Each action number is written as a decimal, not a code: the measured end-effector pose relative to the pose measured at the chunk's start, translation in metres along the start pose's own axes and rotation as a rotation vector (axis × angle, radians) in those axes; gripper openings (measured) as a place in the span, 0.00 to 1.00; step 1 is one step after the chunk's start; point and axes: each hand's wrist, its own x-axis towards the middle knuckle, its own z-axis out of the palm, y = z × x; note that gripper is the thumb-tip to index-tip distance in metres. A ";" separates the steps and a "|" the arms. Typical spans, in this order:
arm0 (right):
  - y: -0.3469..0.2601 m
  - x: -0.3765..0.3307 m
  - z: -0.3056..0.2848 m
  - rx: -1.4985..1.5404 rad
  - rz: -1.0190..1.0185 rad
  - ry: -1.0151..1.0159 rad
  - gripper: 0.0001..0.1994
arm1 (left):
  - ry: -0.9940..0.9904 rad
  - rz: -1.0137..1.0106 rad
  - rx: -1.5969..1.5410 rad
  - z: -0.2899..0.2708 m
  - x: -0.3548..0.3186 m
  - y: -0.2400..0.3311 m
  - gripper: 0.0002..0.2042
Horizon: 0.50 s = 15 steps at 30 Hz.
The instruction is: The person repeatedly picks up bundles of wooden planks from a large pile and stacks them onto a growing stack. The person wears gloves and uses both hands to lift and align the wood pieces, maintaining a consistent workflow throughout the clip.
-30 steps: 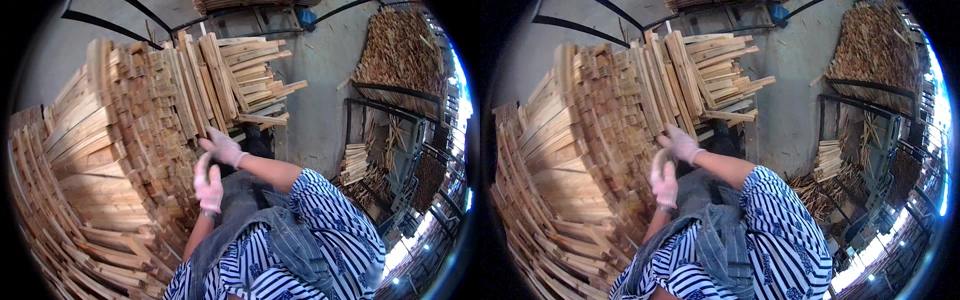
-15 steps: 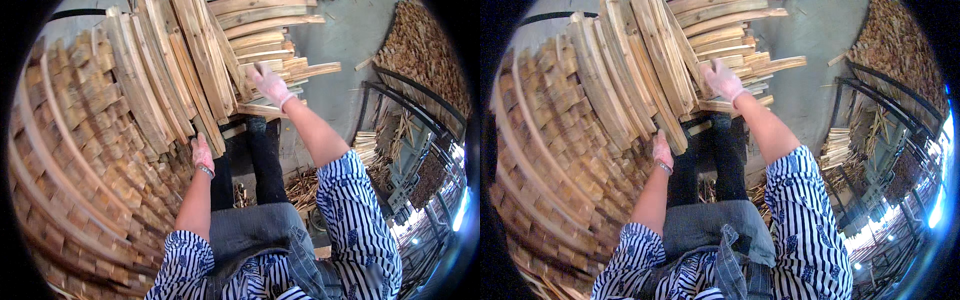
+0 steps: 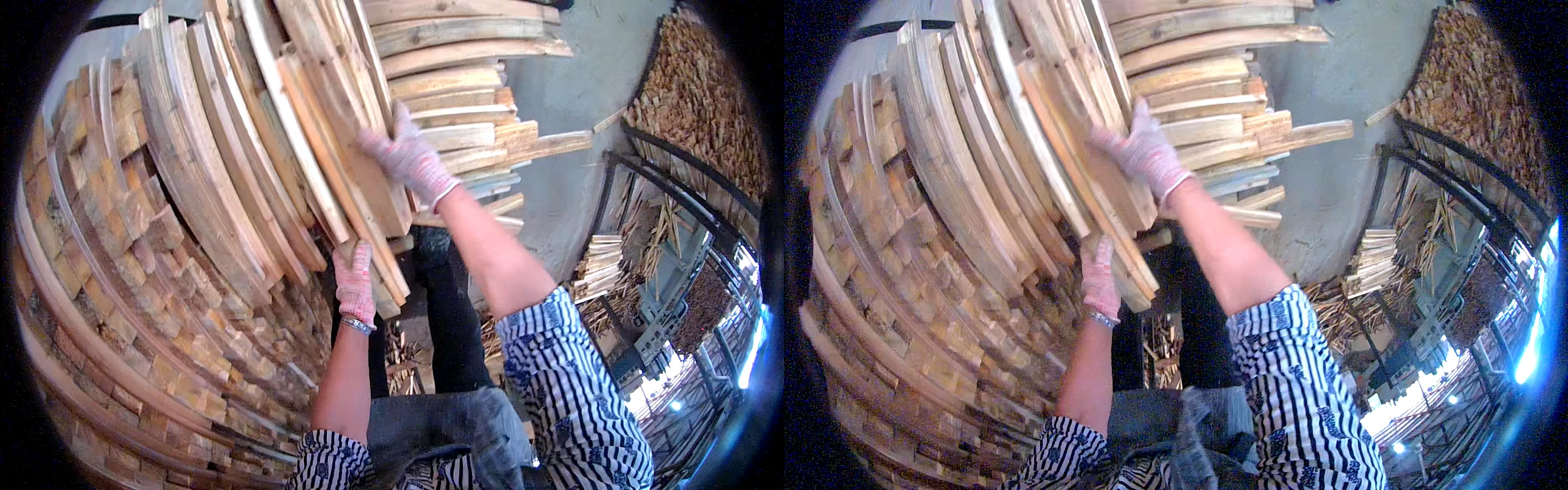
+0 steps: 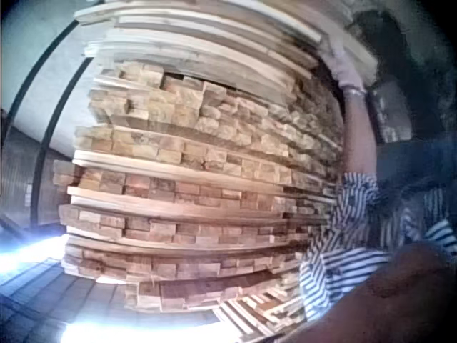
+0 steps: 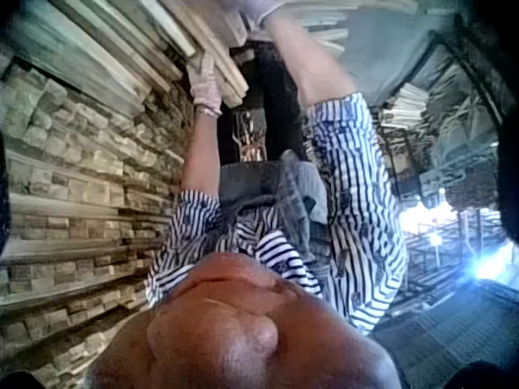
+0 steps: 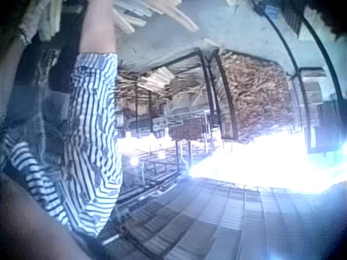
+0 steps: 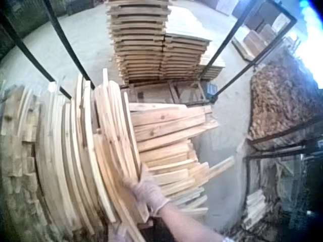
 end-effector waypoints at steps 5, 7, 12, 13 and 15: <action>0.000 0.003 -0.015 0.293 0.116 -0.170 0.65 | -0.334 0.054 -0.255 -0.030 -0.023 -0.002 0.32; -0.012 0.008 -0.025 0.378 0.140 -0.205 0.63 | -0.358 0.216 -0.201 -0.037 -0.010 0.015 0.29; -0.028 -0.009 -0.013 0.233 0.094 -0.115 0.56 | 0.036 0.597 0.308 0.012 0.040 0.063 0.33; -0.033 -0.007 -0.009 0.210 0.066 -0.089 0.56 | -0.033 0.098 -0.368 0.028 0.039 0.081 0.35; -0.033 -0.013 -0.007 0.139 0.123 -0.108 0.57 | -0.197 0.204 -0.286 0.030 0.033 0.088 0.38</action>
